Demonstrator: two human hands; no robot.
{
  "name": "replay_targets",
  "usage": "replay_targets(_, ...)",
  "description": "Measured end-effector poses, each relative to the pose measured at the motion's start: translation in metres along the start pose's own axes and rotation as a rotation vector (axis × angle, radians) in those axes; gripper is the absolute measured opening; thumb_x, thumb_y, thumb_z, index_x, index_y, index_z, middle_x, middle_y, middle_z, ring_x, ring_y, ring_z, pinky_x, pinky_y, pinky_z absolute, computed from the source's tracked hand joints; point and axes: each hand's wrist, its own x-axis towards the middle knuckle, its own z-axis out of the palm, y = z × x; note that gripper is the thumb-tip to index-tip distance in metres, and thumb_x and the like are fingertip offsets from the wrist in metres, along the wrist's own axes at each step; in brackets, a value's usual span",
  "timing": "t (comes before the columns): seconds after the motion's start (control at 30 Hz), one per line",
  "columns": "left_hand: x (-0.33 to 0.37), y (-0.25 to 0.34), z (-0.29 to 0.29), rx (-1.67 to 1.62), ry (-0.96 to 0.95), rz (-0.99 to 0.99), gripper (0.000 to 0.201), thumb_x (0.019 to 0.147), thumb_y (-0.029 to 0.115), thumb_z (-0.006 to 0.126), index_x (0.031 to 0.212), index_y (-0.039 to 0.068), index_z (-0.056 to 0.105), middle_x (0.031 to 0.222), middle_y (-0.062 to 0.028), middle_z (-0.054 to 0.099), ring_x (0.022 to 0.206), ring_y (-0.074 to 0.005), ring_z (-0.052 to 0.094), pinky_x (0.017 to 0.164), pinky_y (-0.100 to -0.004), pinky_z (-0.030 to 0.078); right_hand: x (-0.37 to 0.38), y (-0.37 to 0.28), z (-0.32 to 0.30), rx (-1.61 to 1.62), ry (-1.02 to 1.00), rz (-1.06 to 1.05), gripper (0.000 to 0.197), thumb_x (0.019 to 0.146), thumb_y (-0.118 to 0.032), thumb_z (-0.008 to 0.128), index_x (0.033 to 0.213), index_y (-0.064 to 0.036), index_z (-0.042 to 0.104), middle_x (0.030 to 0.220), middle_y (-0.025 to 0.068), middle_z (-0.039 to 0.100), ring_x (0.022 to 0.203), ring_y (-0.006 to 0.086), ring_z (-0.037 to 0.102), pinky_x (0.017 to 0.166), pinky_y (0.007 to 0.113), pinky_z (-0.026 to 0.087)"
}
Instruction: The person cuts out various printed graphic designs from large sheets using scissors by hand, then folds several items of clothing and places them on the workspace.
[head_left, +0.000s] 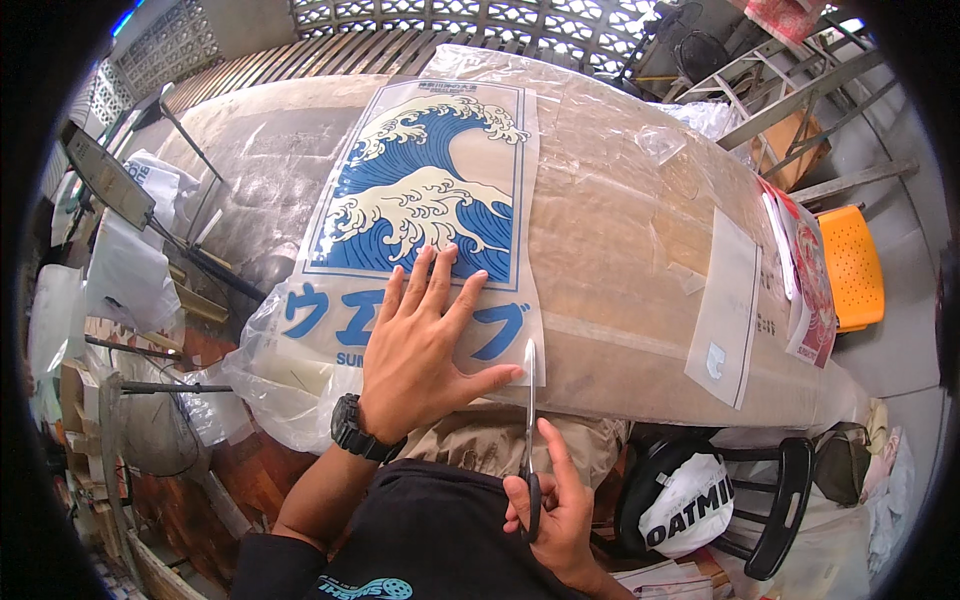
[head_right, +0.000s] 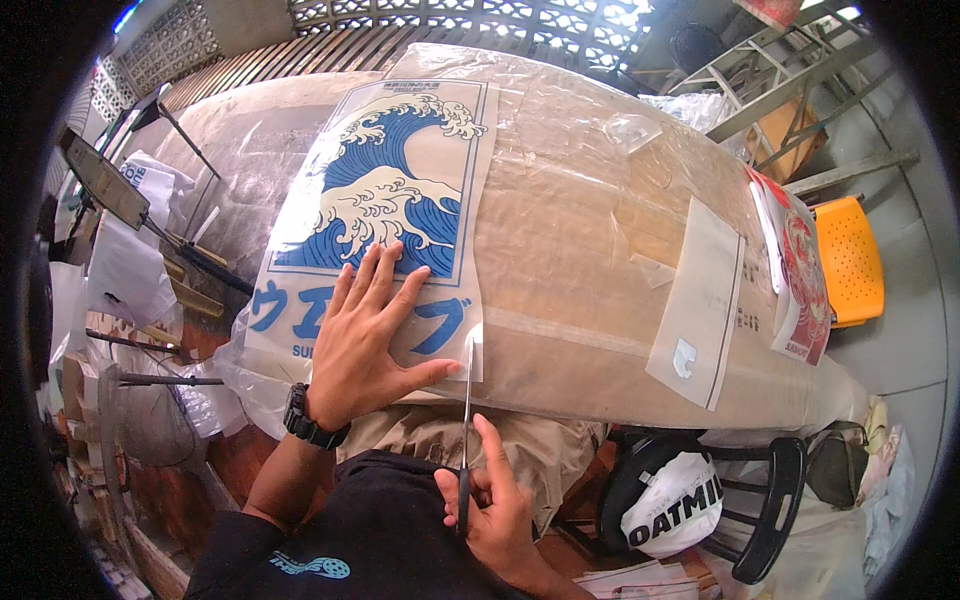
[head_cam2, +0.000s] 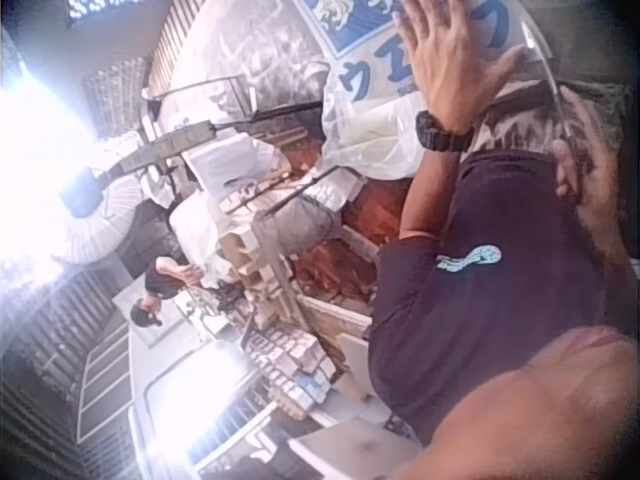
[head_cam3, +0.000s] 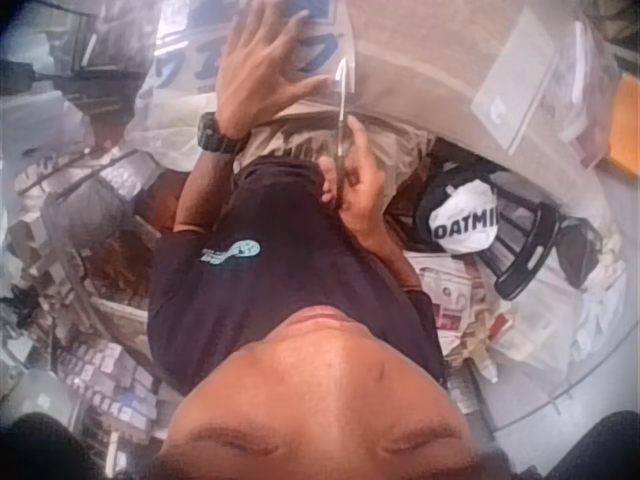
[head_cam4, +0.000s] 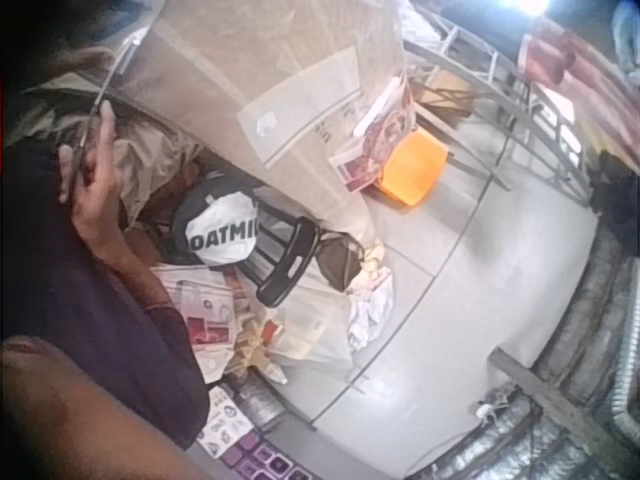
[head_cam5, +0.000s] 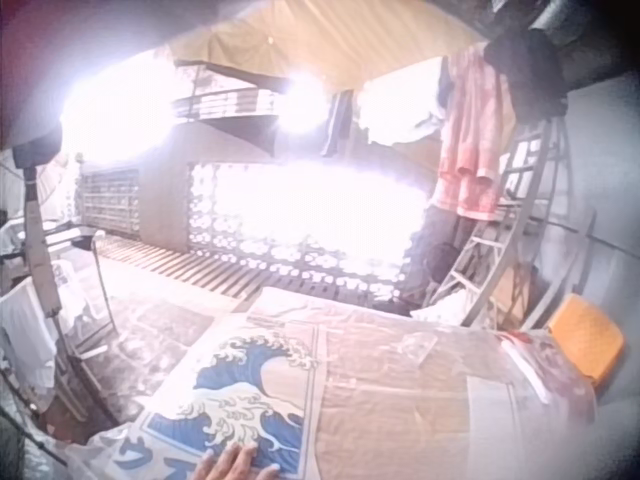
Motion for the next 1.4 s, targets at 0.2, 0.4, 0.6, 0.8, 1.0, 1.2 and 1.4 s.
replay_targets(0.2, -0.001, 0.0, -0.001, -0.011, 0.016, 0.009, 0.099, 0.075, 0.075, 0.07, 0.144, 0.006, 0.053, 0.157, -0.0276, 0.037, 0.149, -0.0425, 0.03, 0.122, -0.0534, 0.02, 0.013, 0.001, 0.002, -0.028, 0.012, -0.035, 0.067, 0.098, -0.028, 0.071, 0.15, 0.0005, 0.04, 0.058, 0.0038, 0.06, 0.053, 0.0073, 0.06, 0.05, 0.025, 0.049)
replay_targets(0.4, 0.001, -0.001, 0.0, -0.027, 0.024, 0.023, 0.097, 0.076, 0.072, 0.07, 0.144, 0.004, 0.053, 0.156, -0.0277, 0.038, 0.148, -0.0428, 0.031, 0.121, -0.0537, 0.021, 0.023, -0.004, 0.002, -0.015, 0.034, -0.013, 0.066, 0.098, -0.029, 0.07, 0.15, 0.0009, 0.041, 0.06, 0.0042, 0.061, 0.055, 0.0063, 0.06, 0.05, 0.025, 0.051)
replay_targets(0.6, -0.001, -0.001, -0.002, -0.027, 0.022, 0.011, 0.096, 0.077, 0.072, 0.069, 0.144, 0.004, 0.054, 0.155, -0.0279, 0.039, 0.148, -0.0432, 0.031, 0.121, -0.054, 0.022, 0.031, -0.006, 0.001, -0.002, 0.017, -0.033, 0.066, 0.098, -0.028, 0.07, 0.15, 0.0019, 0.041, 0.06, 0.0037, 0.06, 0.056, 0.0063, 0.06, 0.05, 0.025, 0.051)
replay_targets(0.8, 0.001, 0.0, -0.001, -0.003, -0.015, -0.011, 0.103, 0.073, 0.08, 0.067, 0.144, 0.006, 0.054, 0.157, -0.0277, 0.036, 0.149, -0.0425, 0.03, 0.122, -0.0534, 0.019, 0.041, -0.013, 0.0, -0.014, 0.026, -0.018, 0.065, 0.098, -0.026, 0.07, 0.15, 0.0026, 0.041, 0.058, 0.0029, 0.059, 0.054, 0.0061, 0.059, 0.049, 0.025, 0.049)
replay_targets(1.0, 0.002, -0.001, -0.001, -0.019, -0.017, -0.013, 0.103, 0.073, 0.08, 0.067, 0.145, 0.006, 0.053, 0.158, -0.0269, 0.035, 0.15, -0.042, 0.029, 0.123, -0.0528, 0.018, 0.056, -0.021, -0.003, -0.021, -0.005, -0.022, 0.066, 0.098, -0.027, 0.07, 0.149, 0.0027, 0.042, 0.059, 0.0039, 0.061, 0.053, 0.006, 0.059, 0.049, 0.024, 0.047)
replay_targets(1.2, 0.002, 0.0, -0.002, -0.002, -0.032, -0.017, 0.104, 0.073, 0.081, 0.066, 0.145, 0.007, 0.053, 0.158, -0.0259, 0.035, 0.15, -0.0415, 0.029, 0.123, -0.0525, 0.017, 0.065, -0.028, -0.002, 0.008, 0.004, 0.005, 0.066, 0.099, -0.03, 0.068, 0.149, 0.0034, 0.041, 0.059, 0.0042, 0.061, 0.053, 0.0064, 0.058, 0.05, 0.024, 0.046)
replay_targets(1.4, 0.002, -0.001, -0.003, -0.014, -0.044, -0.027, 0.102, 0.074, 0.078, 0.066, 0.145, 0.007, 0.052, 0.159, -0.0253, 0.035, 0.15, -0.0415, 0.028, 0.123, -0.0526, 0.017, 0.071, -0.03, 0.0, 0.038, 0.003, 0.006, 0.066, 0.1, -0.03, 0.068, 0.149, 0.0044, 0.041, 0.059, 0.0041, 0.06, 0.053, 0.006, 0.057, 0.05, 0.024, 0.046)
